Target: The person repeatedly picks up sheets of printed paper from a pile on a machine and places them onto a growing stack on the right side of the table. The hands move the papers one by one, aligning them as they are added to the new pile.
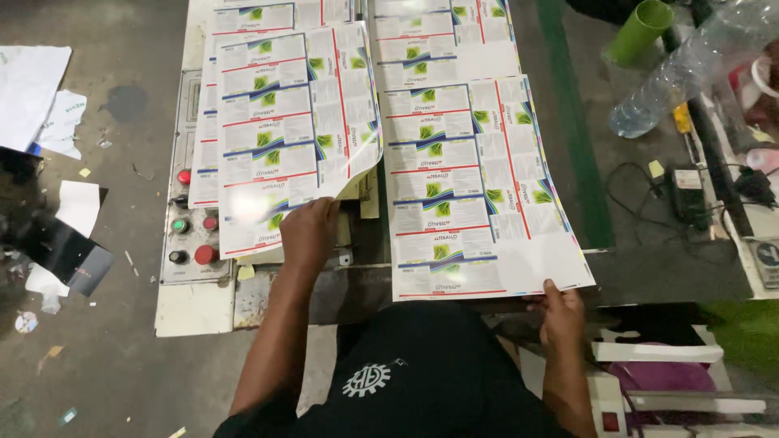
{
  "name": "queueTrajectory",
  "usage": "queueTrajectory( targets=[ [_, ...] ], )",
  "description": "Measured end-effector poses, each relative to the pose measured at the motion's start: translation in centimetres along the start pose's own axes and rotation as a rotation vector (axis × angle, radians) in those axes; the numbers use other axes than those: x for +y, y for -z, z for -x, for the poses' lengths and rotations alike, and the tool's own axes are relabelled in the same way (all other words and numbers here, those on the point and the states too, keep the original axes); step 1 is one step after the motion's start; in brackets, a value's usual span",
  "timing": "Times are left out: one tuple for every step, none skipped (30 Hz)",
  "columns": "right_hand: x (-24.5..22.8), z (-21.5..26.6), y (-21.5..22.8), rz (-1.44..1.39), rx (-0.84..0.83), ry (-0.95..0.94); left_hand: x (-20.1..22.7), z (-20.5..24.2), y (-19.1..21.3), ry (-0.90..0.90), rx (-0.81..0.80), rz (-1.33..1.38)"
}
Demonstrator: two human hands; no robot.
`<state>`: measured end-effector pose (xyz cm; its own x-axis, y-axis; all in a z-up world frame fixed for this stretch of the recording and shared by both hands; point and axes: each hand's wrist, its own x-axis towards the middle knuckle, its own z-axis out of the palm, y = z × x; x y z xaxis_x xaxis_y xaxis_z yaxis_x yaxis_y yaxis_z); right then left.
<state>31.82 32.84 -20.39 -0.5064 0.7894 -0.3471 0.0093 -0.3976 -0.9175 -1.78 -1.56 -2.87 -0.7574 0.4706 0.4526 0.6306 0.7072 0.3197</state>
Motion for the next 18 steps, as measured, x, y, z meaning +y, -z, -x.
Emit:
queueTrajectory(
  targets=[
    [0.3, 0.1, 0.0, 0.001, -0.001, -0.001, 0.1, 0.1, -0.2, 0.002, 0.000, -0.001],
    [0.7, 0.2, -0.1, 0.009, -0.013, -0.006, 0.2, 0.3, -0.3, 0.008, 0.001, 0.014],
    [1.0, 0.2, -0.2, 0.019, -0.029, -0.011, 0.2, 0.6, -0.5, 0.019, 0.003, 0.028],
    [1.1, 0.2, -0.5, 0.023, -0.034, -0.012, 0.2, 0.7, -0.6, 0.026, 0.005, 0.026],
    [1.2, 0.1, -0.8, 0.038, -0.045, -0.005, 0.2, 0.7, -0.6, 0.032, -0.003, 0.019],
    [1.3, 0.1, -1.1, 0.052, -0.056, 0.003, 0.3, 0.8, -0.7, 0.038, -0.010, 0.013],
    [1.3, -0.4, -1.6, 0.052, -0.058, 0.005, 0.3, 0.8, -0.7, 0.039, -0.007, 0.012],
    [1.2, -1.0, -2.0, 0.056, -0.083, -0.010, 0.4, 0.8, -0.8, 0.029, -0.003, 0.033],
    [1.1, -1.4, -2.3, 0.060, -0.105, -0.026, 0.5, 0.8, -0.9, 0.017, -0.002, 0.055],
    [0.7, -2.2, -3.0, 0.060, -0.103, -0.024, 0.7, 0.7, -0.9, 0.015, -0.001, 0.056],
    [0.5, -3.0, -3.7, 0.073, -0.114, -0.019, 0.8, 0.5, -0.9, 0.017, -0.019, 0.066],
    [0.2, -3.9, -4.5, 0.087, -0.125, -0.014, 0.9, 0.4, -0.9, 0.020, -0.038, 0.075],
    [-0.2, -4.2, -4.9, 0.084, -0.121, -0.011, 1.2, 0.1, -0.6, 0.015, -0.037, 0.077],
    [-0.6, -4.6, -5.4, 0.052, -0.154, -0.001, 1.5, -0.1, -0.3, 0.008, -0.029, 0.104],
    [-1.1, -5.1, -5.9, 0.021, -0.188, 0.011, 1.9, -0.3, -0.1, 0.001, -0.021, 0.132],
    [-1.0, -5.3, -5.8, 0.019, -0.186, 0.015, 2.1, -0.2, 0.2, -0.003, -0.018, 0.134],
    [-1.1, -5.8, -6.0, 0.019, -0.181, -0.019, 2.2, -0.3, 0.5, 0.000, 0.005, 0.158],
    [-1.1, -6.3, -6.2, 0.018, -0.175, -0.053, 2.3, -0.4, 0.9, 0.003, 0.028, 0.182]
  ],
)
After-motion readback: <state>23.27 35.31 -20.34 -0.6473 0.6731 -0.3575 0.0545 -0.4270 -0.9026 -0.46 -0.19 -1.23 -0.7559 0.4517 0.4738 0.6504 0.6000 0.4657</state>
